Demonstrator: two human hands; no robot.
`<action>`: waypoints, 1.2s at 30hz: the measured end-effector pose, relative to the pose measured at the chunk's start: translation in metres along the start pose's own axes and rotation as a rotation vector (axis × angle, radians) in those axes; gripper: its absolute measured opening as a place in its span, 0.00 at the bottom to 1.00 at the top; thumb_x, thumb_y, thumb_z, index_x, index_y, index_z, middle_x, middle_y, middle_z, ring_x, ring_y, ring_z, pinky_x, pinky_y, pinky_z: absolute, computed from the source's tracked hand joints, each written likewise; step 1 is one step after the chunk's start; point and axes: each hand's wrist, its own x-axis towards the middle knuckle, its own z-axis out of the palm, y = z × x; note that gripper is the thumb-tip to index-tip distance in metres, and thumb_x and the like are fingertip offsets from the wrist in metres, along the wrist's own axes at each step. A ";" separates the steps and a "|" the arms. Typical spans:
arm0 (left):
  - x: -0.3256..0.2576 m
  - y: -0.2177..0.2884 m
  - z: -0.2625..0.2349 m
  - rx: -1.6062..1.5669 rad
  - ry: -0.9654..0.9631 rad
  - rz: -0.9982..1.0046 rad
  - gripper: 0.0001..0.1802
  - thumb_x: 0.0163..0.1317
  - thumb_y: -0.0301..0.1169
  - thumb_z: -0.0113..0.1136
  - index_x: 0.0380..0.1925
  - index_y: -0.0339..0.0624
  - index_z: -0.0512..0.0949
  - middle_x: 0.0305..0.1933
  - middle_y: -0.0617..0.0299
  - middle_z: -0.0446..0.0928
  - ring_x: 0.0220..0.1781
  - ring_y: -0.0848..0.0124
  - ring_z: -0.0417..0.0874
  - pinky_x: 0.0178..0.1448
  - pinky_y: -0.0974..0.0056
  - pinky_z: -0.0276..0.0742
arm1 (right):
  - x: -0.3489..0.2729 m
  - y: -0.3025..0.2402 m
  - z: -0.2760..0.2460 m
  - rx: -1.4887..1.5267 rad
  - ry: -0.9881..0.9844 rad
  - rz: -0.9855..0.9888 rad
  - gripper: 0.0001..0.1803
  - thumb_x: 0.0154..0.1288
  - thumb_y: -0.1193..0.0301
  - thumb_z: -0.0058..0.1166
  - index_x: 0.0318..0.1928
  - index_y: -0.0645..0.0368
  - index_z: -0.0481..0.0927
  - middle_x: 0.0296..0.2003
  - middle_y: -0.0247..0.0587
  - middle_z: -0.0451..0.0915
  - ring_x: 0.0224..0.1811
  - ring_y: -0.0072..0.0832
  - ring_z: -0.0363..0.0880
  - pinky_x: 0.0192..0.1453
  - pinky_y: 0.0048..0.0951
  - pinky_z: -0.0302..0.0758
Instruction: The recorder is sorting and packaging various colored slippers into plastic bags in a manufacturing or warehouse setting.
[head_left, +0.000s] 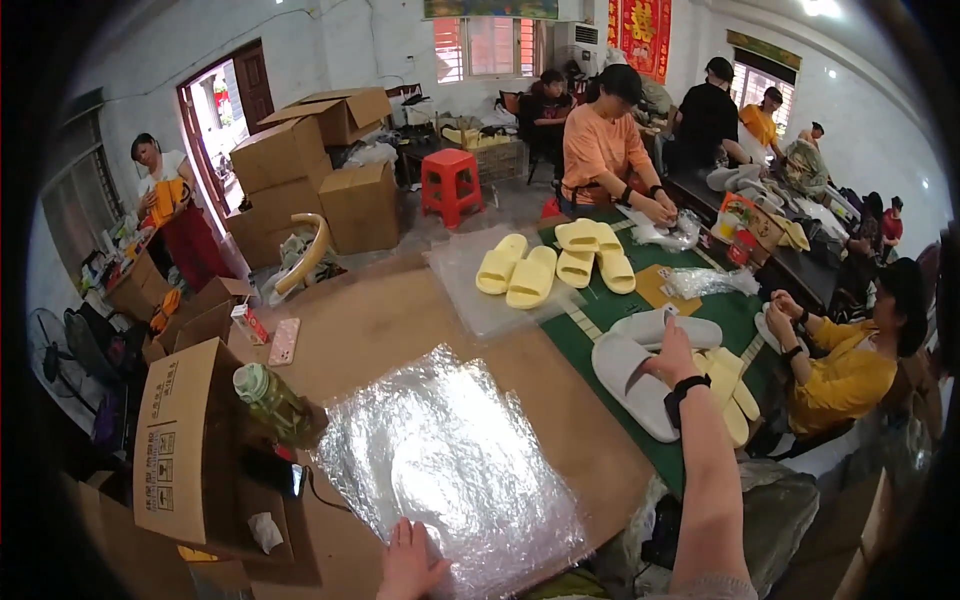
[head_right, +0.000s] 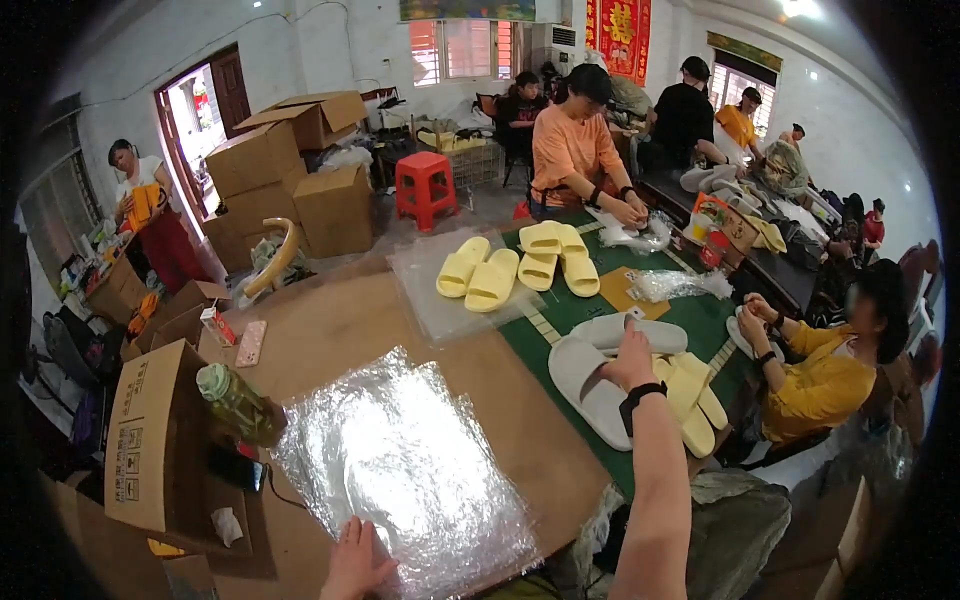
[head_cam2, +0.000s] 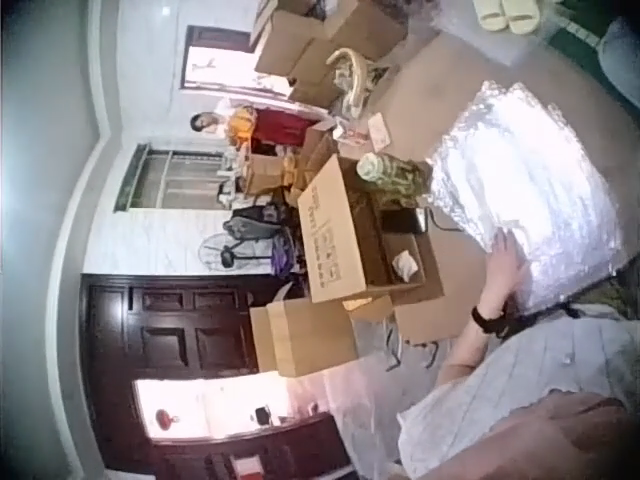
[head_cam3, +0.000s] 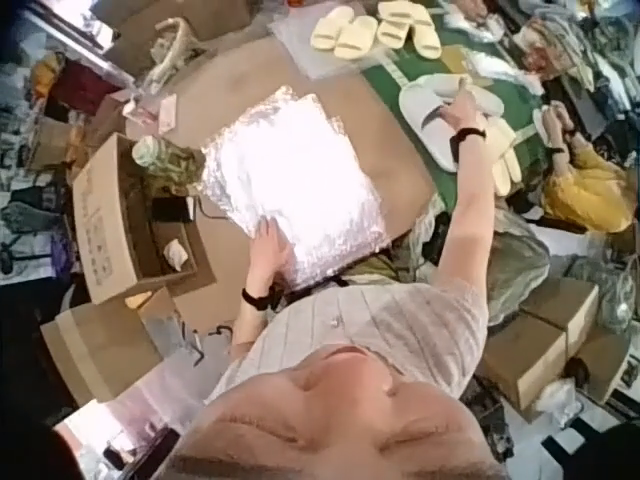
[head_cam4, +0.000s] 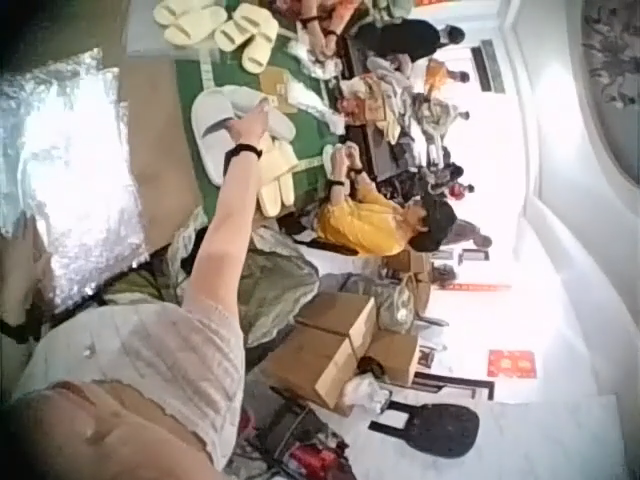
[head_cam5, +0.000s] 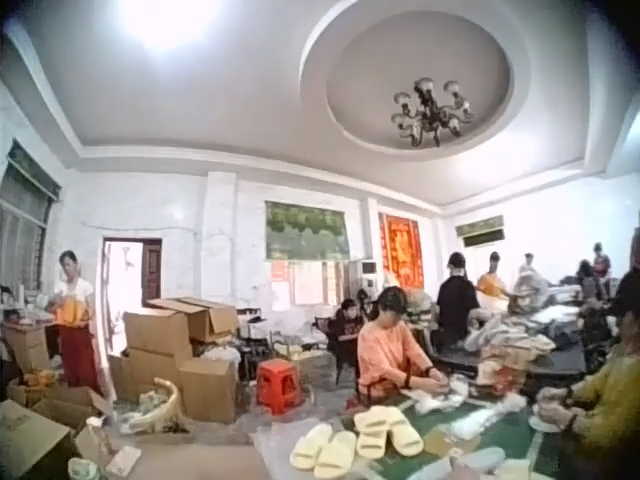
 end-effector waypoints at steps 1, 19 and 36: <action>-0.008 0.010 -0.002 0.071 -0.061 -0.027 0.47 0.66 0.53 0.59 0.73 0.31 0.55 0.74 0.36 0.59 0.75 0.40 0.60 0.76 0.43 0.56 | -0.002 -0.003 0.007 -0.008 0.041 0.034 0.61 0.43 0.59 0.74 0.74 0.67 0.52 0.63 0.65 0.68 0.69 0.56 0.64 0.74 0.47 0.62; -0.005 0.001 0.008 -0.046 0.132 -0.016 0.48 0.54 0.51 0.70 0.68 0.35 0.63 0.73 0.35 0.61 0.74 0.42 0.63 0.69 0.43 0.68 | -0.179 -0.110 0.030 0.311 0.272 -0.244 0.09 0.55 0.79 0.54 0.37 0.64 0.71 0.38 0.53 0.74 0.40 0.57 0.74 0.42 0.50 0.70; -0.027 0.020 0.016 -0.119 0.348 0.288 0.28 0.55 0.41 0.69 0.57 0.50 0.77 0.69 0.50 0.71 0.66 0.48 0.74 0.66 0.51 0.73 | -0.214 -0.071 0.011 0.548 0.242 -0.377 0.09 0.60 0.75 0.60 0.32 0.69 0.76 0.29 0.52 0.78 0.31 0.47 0.77 0.35 0.41 0.70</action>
